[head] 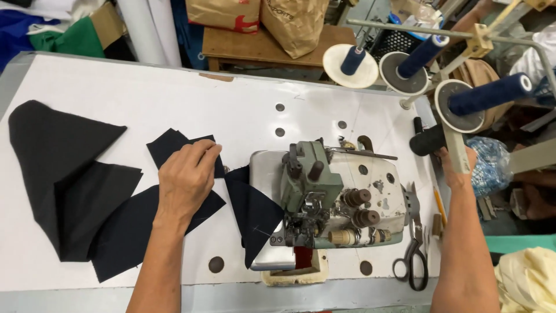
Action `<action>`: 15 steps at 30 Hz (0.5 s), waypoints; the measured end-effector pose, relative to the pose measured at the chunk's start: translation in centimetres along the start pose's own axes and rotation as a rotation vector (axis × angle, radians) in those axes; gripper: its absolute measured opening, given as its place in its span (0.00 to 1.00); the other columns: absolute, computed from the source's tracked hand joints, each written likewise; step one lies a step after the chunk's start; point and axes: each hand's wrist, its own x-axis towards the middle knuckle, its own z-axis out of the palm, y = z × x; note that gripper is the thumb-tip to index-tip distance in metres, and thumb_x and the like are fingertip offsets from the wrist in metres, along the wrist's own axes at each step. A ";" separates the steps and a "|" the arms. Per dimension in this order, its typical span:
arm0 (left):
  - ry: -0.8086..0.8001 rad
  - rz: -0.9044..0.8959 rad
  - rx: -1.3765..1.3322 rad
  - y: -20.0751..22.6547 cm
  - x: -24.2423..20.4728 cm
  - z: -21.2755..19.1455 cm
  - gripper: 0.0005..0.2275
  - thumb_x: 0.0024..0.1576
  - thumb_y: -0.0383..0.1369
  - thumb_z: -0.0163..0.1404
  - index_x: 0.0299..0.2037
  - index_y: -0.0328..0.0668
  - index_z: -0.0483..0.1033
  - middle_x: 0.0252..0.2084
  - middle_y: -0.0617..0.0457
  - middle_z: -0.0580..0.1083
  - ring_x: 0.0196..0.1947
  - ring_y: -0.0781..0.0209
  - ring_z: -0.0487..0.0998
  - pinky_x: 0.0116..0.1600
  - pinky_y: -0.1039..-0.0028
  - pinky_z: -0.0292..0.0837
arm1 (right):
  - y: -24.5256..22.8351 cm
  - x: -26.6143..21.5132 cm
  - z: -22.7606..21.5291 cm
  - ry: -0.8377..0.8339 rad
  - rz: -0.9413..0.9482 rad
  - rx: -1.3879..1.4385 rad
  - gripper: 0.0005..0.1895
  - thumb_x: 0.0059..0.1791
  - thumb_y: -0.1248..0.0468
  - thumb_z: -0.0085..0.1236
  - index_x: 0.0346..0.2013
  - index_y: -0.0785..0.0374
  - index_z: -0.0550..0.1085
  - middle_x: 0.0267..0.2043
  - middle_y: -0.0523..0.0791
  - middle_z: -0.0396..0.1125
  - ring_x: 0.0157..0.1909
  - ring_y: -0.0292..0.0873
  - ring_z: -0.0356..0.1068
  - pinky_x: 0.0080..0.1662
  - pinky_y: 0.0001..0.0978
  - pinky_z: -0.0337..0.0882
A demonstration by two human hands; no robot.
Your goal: Using an industrial overlock machine to finish the edges of small fabric components.
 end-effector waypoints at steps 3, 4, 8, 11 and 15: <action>0.014 0.003 -0.016 -0.1 0.3 0.3 0.12 0.60 0.12 0.53 0.42 0.40 0.82 0.43 0.53 0.80 0.32 0.58 0.76 0.34 0.72 0.67 | 0.7 0.4 -0.5 0.038 -0.025 -0.198 0.09 0.49 0.66 0.69 0.38 0.64 0.75 0.40 0.46 0.72 0.40 0.40 0.70 0.38 0.39 0.71; 0.032 -0.001 -0.029 -0.2 -0.2 0.0 0.10 0.63 0.14 0.53 0.42 0.39 0.82 0.44 0.51 0.80 0.35 0.55 0.78 0.37 0.70 0.71 | 1.0 0.9 0.1 0.055 -0.123 -0.306 0.14 0.45 0.61 0.73 0.40 0.62 0.79 0.38 0.44 0.70 0.39 0.39 0.67 0.36 0.42 0.69; -0.001 -0.108 0.104 -0.5 -2.1 2.6 0.08 0.67 0.26 0.50 0.40 0.52 0.81 0.40 0.59 0.76 0.39 0.62 0.80 0.44 0.73 0.78 | -1.8 -0.2 5.6 -0.100 -0.239 -0.289 0.13 0.47 0.62 0.71 0.42 0.63 0.78 0.40 0.45 0.70 0.40 0.40 0.67 0.37 0.42 0.69; 0.029 -0.117 0.091 -0.3 -3.5 3.9 0.07 0.65 0.27 0.48 0.38 0.50 0.78 0.40 0.58 0.74 0.40 0.59 0.79 0.46 0.72 0.77 | -1.8 -1.4 10.0 -0.236 -0.332 -0.269 0.12 0.48 0.63 0.68 0.44 0.65 0.78 0.42 0.46 0.70 0.40 0.41 0.68 0.38 0.42 0.69; -0.004 -0.099 0.071 -0.2 -3.8 4.7 0.07 0.56 0.22 0.54 0.35 0.49 0.75 0.37 0.57 0.69 0.34 0.57 0.73 0.38 0.69 0.69 | -1.5 -2.7 11.6 -0.352 -0.446 -0.245 0.12 0.50 0.65 0.66 0.46 0.66 0.78 0.44 0.48 0.71 0.41 0.42 0.68 0.38 0.41 0.70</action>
